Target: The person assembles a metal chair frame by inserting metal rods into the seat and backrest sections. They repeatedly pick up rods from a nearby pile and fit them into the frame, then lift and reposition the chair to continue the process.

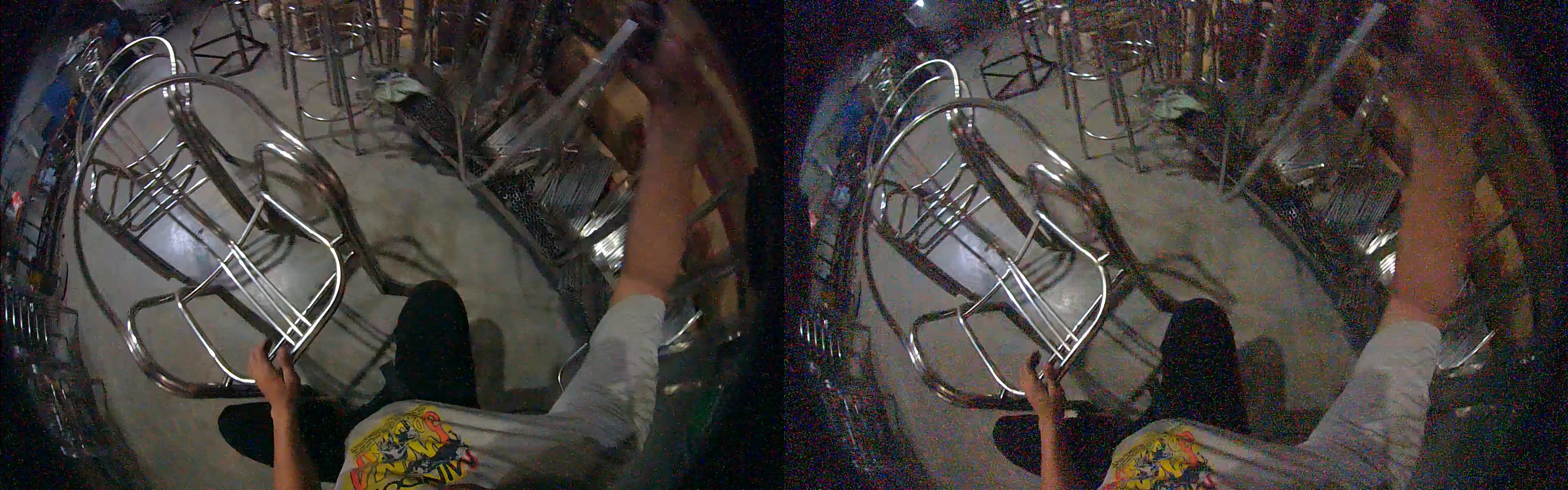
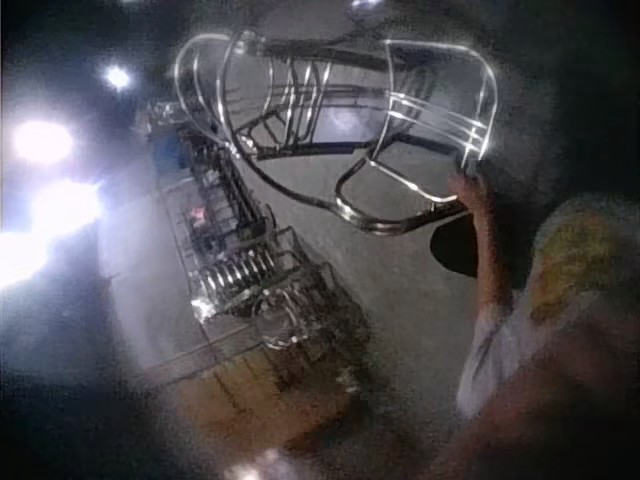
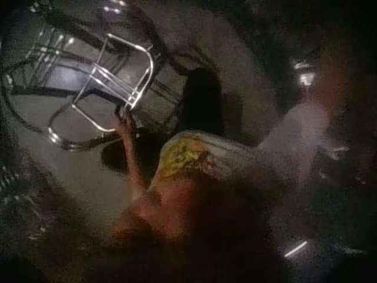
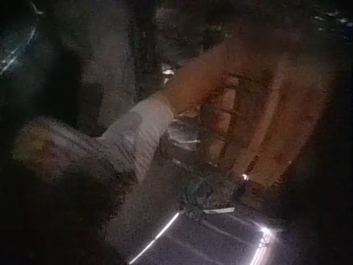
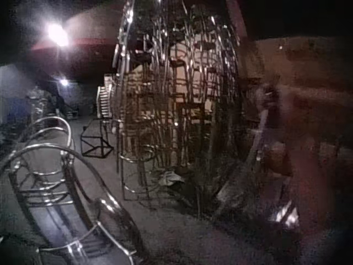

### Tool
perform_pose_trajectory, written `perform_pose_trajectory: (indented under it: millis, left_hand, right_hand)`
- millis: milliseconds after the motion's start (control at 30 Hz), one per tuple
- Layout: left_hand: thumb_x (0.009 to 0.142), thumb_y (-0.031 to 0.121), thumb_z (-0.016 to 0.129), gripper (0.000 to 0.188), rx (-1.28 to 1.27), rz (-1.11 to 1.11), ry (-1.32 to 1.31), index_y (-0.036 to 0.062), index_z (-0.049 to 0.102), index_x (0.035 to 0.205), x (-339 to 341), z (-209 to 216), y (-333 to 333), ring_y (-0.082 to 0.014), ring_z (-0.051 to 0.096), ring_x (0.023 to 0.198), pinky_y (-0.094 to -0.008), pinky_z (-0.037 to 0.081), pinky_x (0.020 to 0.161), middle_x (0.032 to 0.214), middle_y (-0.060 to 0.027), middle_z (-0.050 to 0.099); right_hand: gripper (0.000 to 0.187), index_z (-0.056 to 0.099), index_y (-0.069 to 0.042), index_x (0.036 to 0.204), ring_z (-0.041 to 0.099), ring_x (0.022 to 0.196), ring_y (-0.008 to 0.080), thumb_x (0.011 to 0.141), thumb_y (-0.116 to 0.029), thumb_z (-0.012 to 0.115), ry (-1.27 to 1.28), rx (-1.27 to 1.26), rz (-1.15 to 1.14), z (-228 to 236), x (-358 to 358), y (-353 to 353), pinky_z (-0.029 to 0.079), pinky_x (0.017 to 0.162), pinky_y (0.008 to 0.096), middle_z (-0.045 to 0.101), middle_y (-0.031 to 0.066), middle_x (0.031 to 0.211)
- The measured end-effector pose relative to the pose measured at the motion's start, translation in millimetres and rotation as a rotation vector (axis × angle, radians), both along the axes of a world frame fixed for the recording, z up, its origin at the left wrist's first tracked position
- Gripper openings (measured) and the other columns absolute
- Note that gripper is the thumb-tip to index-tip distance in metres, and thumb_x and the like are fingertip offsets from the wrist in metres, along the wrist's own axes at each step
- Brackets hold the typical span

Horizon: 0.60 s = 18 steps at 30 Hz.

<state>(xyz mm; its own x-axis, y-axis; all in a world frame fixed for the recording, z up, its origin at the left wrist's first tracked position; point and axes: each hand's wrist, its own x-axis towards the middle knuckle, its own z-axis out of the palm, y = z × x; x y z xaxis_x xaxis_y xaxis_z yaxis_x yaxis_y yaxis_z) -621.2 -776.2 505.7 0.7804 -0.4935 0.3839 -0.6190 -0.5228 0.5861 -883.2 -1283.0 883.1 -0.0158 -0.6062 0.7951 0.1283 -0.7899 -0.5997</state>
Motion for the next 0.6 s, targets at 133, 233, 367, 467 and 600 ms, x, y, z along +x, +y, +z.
perform_pose_trajectory:
  millis: [133, 233, 367, 467, 600]
  left_hand:
    - [0.098, 0.022, 0.054, 0.039, -0.402, -0.21, 0.492, -0.002, 0.049, 0.127, 15.8, 58.4, -56.1, -0.0239, 0.055, 0.11, -0.0355, 0.045, 0.092, 0.121, -0.0154, 0.055]
    - [0.098, 0.051, 0.044, 0.062, -0.597, -0.455, 0.931, 0.0063, 0.037, 0.14, 32.3, 119.8, -120.4, -0.0277, 0.053, 0.116, -0.0392, 0.043, 0.098, 0.131, -0.0158, 0.051]
    - [0.095, 0.062, 0.043, 0.068, -1.093, -0.62, 1.153, 0.0091, 0.039, 0.138, 37.4, 169.8, -141.9, -0.0261, 0.061, 0.1, -0.0398, 0.05, 0.081, 0.116, -0.0144, 0.059]
    - [0.097, 0.059, 0.04, 0.058, -1.13, -0.299, 0.946, 0.0083, 0.048, 0.124, 67.2, 164.5, -129.9, -0.0224, 0.062, 0.087, -0.0369, 0.049, 0.071, 0.096, -0.0122, 0.064]
    - [0.102, 0.05, 0.037, 0.048, -0.66, 0.017, 0.544, 0.0048, 0.053, 0.099, 119.4, 103.1, -132.9, -0.0262, 0.061, 0.074, -0.0388, 0.045, 0.065, 0.072, -0.012, 0.059]
  right_hand:
    - [0.03, 0.059, -0.003, 0.107, 0.055, 0.081, 0.0188, 0.094, -0.03, 0.055, -0.128, -0.018, 0.145, 2.5, -43.3, 89.3, 0.048, 0.068, 0.0341, 0.057, 0.0079, 0.089]
    - [0.027, 0.059, -0.003, 0.105, 0.057, 0.081, 0.0194, 0.092, -0.027, 0.058, -0.213, 0.035, 0.269, -10.2, -65.1, 133.0, 0.05, 0.066, 0.0334, 0.057, 0.0086, 0.089]
    - [0.023, 0.06, -0.003, 0.102, 0.059, 0.08, 0.0203, 0.09, -0.022, 0.061, -0.255, 0.216, 0.457, -51.5, -70.8, 172.9, 0.052, 0.064, 0.0325, 0.058, 0.0096, 0.088]
    - [0.02, 0.06, -0.003, 0.1, 0.061, 0.08, 0.021, 0.088, -0.019, 0.064, -0.156, 0.525, 0.573, -106.5, -63.0, 195.9, 0.054, 0.063, 0.0318, 0.058, 0.0103, 0.088]
    - [0.038, 0.058, -0.002, 0.117, 0.061, 0.071, 0.0172, 0.091, -0.03, 0.063, 1.068, 0.953, 0.657, -173.4, -33.9, 201.5, 0.053, 0.056, 0.0344, 0.063, 0.0042, 0.089]
